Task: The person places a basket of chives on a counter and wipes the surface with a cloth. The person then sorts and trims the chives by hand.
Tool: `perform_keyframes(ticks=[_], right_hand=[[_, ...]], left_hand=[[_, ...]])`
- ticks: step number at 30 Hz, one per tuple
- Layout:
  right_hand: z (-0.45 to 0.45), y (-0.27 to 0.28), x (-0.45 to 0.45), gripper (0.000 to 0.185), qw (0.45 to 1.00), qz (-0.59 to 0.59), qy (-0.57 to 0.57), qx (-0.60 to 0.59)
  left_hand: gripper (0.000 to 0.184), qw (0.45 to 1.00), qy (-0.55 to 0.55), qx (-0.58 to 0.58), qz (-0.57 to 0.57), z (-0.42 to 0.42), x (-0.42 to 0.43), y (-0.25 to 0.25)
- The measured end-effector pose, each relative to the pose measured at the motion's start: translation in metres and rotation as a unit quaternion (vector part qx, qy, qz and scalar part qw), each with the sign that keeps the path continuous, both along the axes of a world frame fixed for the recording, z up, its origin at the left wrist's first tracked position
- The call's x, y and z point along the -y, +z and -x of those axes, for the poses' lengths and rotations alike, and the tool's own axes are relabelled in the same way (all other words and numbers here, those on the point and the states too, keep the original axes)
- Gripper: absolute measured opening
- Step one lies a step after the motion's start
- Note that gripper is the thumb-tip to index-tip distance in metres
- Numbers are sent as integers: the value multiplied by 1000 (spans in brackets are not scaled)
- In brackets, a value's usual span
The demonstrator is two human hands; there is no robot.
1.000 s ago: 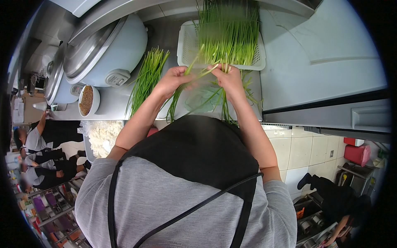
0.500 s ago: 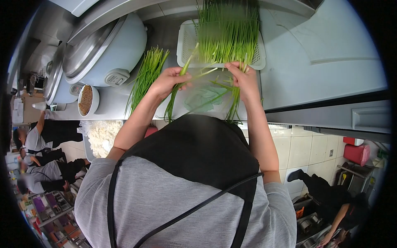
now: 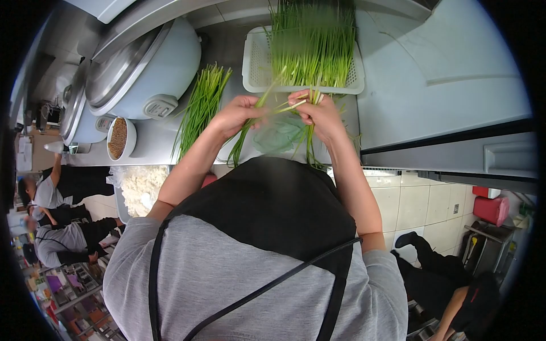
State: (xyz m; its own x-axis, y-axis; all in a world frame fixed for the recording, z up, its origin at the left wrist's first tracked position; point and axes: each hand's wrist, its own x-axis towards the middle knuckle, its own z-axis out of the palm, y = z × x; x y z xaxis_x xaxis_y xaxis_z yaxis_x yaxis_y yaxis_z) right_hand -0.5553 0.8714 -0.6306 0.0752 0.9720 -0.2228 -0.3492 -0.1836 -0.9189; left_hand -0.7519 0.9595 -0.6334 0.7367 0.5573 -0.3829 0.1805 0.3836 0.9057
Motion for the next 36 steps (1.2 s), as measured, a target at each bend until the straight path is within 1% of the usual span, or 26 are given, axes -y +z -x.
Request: perform_keyframes(ticks=[2,9,12,14,15,16,18,19,21,22,23,24,25,27,31,33,34,36], right_hand=[[-1,-7,-4,12,1000,-4,-8,-28],[-9,-5,-5,11,999,-7,-30,-29],[-20,-2,-2,11,998,-7,-61,-32],[-31,0,1,13,995,3,-80,53],[-37,2,3,19,985,37,-34,166],[-38,-7,3,19,985,37,-34,166],[-35,-26,4,26,934,-40,-8,356],[-35,-27,3,26,934,-40,-9,356],[-34,-27,-1,31,937,1,-62,344],[-36,-34,-3,31,937,1,-62,344],[-39,-47,-5,28,912,-19,-72,402],[-38,-48,-5,25,884,-38,-83,459],[-39,-48,-5,25,884,-38,-83,459],[-38,-45,-5,19,879,38,-25,475],[-36,-48,-7,14,883,3,-52,467],[-36,-41,-10,16,885,99,-15,454],[-36,-42,-10,16,885,99,-15,454],[-35,-46,-10,20,871,10,-85,485]], left_hand=[[16,1000,-3,9,5,0,0,-2],[15,1000,1,-2,-9,6,-3,1],[15,1000,-10,6,-8,13,-6,-1],[15,1000,12,-7,5,19,-8,0],[15,1000,11,-7,5,22,-9,0],[15,1000,23,-4,11,24,-10,1],[16,999,34,0,16,25,-12,1],[17,999,38,3,20,25,-13,0],[17,999,43,7,24,23,-13,1],[15,999,45,8,24,21,-13,3],[14,999,48,10,25,20,-12,4],[14,998,48,9,25,20,-12,4],[14,999,43,14,27,19,-13,4],[14,999,38,18,30,18,-13,4],[14,999,42,18,29,18,-13,6],[14,999,42,19,29,18,-14,5],[15,998,47,27,33,18,-14,4],[17,997,52,36,37,17,-15,4]])
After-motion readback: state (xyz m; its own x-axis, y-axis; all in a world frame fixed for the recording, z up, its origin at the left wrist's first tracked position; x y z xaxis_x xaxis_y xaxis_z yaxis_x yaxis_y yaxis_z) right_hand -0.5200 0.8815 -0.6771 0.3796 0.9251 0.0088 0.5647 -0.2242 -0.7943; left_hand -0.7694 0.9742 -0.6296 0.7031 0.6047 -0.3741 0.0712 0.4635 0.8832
